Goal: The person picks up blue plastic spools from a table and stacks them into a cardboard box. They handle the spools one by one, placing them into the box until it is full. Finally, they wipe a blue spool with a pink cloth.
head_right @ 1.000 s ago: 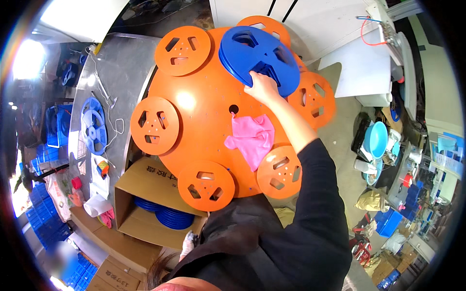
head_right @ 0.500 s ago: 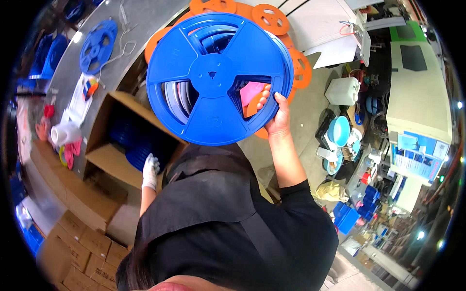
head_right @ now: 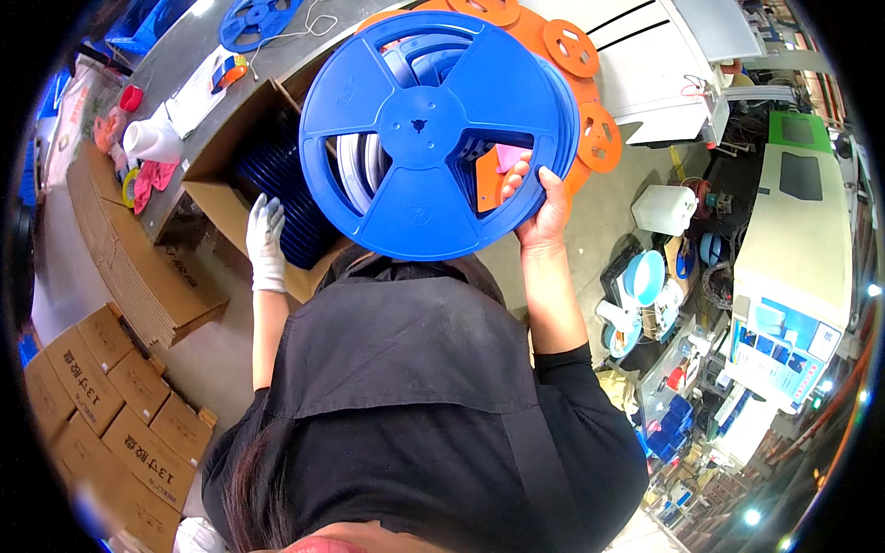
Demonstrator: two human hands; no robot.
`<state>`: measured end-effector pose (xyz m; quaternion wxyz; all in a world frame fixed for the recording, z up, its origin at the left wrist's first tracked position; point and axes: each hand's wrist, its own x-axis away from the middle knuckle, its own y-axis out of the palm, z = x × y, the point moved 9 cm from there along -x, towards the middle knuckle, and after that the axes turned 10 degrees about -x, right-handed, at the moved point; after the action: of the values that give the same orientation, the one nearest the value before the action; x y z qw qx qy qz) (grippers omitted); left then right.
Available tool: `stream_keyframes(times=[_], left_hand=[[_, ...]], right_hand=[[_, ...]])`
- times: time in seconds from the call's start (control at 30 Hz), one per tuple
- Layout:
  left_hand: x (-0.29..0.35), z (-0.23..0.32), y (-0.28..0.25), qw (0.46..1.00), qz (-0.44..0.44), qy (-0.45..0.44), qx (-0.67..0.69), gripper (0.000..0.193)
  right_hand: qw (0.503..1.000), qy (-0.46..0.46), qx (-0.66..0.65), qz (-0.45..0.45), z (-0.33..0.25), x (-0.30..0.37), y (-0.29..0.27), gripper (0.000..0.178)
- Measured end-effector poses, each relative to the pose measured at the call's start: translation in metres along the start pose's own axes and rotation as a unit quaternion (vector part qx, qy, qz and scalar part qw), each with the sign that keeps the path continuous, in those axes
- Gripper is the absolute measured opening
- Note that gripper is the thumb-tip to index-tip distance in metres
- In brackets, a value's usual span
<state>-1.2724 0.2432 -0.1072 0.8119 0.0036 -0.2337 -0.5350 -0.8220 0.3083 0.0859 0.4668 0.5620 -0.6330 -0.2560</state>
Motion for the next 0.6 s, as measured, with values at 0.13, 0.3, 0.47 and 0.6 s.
stream_keyframes(times=[0.13, 0.3, 0.47, 0.6], left_hand=[[0.015, 0.055, 0.059, 0.996, -0.016, 0.078, -0.032, 0.045], [0.023, 0.09, 0.093, 0.991, -0.006, 0.129, -0.028, 0.037], [0.038, 0.119, 0.115, 0.982, 0.003, 0.181, -0.051, 0.032], [0.051, 0.127, 0.142, 0.975, -0.007, 0.198, -0.103, 0.03]], right_hand=[[0.999, -0.031, 0.013, 0.012, -0.009, 0.009, -0.005, 0.033], [1.0, -0.025, -0.003, 0.005, -0.015, 0.017, -0.003, 0.033], [0.998, -0.044, 0.03, 0.014, -0.018, 0.019, -0.005, 0.034], [0.995, -0.047, 0.084, 0.02, -0.016, 0.022, -0.003, 0.035]])
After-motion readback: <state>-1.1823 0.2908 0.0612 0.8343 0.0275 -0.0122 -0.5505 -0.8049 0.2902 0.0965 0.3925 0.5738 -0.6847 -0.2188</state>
